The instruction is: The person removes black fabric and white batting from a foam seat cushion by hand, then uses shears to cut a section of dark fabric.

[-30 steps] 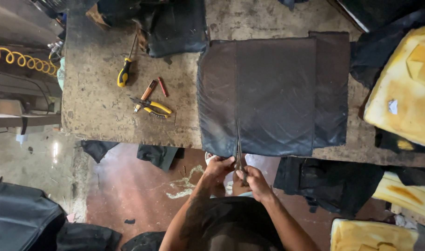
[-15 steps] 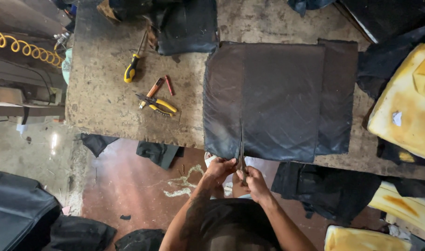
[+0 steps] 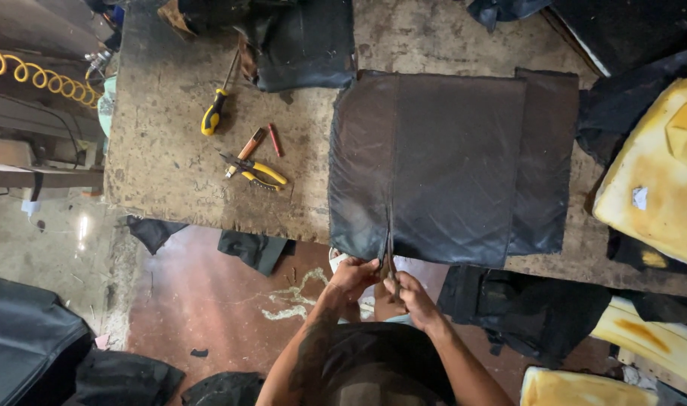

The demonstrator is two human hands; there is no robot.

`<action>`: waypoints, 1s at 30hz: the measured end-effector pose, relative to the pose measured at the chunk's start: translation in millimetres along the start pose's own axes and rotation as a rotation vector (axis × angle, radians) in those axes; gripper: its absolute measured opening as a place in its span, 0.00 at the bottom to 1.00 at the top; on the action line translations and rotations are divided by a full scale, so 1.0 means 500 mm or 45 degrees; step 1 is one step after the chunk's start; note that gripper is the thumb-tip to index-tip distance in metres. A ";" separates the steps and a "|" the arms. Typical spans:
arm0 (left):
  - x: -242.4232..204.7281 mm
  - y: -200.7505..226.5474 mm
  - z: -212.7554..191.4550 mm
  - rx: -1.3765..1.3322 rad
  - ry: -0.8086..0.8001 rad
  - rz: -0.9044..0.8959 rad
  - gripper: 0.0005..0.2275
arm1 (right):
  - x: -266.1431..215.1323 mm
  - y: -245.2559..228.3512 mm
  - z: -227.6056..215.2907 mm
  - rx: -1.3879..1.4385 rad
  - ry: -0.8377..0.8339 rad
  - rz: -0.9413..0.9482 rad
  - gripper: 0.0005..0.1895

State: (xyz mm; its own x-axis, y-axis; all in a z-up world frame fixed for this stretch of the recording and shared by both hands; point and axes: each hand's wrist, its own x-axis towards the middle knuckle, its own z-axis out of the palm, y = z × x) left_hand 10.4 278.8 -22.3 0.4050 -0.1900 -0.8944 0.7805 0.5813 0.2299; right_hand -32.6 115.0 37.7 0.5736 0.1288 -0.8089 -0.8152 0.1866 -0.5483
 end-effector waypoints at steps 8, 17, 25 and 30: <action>0.018 -0.017 -0.018 0.027 -0.038 0.020 0.12 | 0.005 -0.063 0.027 0.049 0.050 -0.043 0.20; 0.017 -0.017 -0.024 0.032 -0.055 0.022 0.10 | 0.019 -0.033 0.024 0.062 0.154 -0.062 0.15; 0.017 -0.013 -0.034 0.021 -0.057 -0.008 0.09 | 0.006 -0.061 0.034 0.047 0.134 -0.063 0.15; 0.030 -0.030 -0.045 0.011 -0.054 0.005 0.08 | 0.022 -0.090 0.040 0.050 0.116 -0.052 0.17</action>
State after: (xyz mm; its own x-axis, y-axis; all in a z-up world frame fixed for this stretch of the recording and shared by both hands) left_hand -6.0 285.0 -47.7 0.4277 -0.2216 -0.8763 0.7832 0.5750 0.2368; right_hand 11.7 127.4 57.6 0.5954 0.0314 -0.8028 -0.7863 0.2281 -0.5742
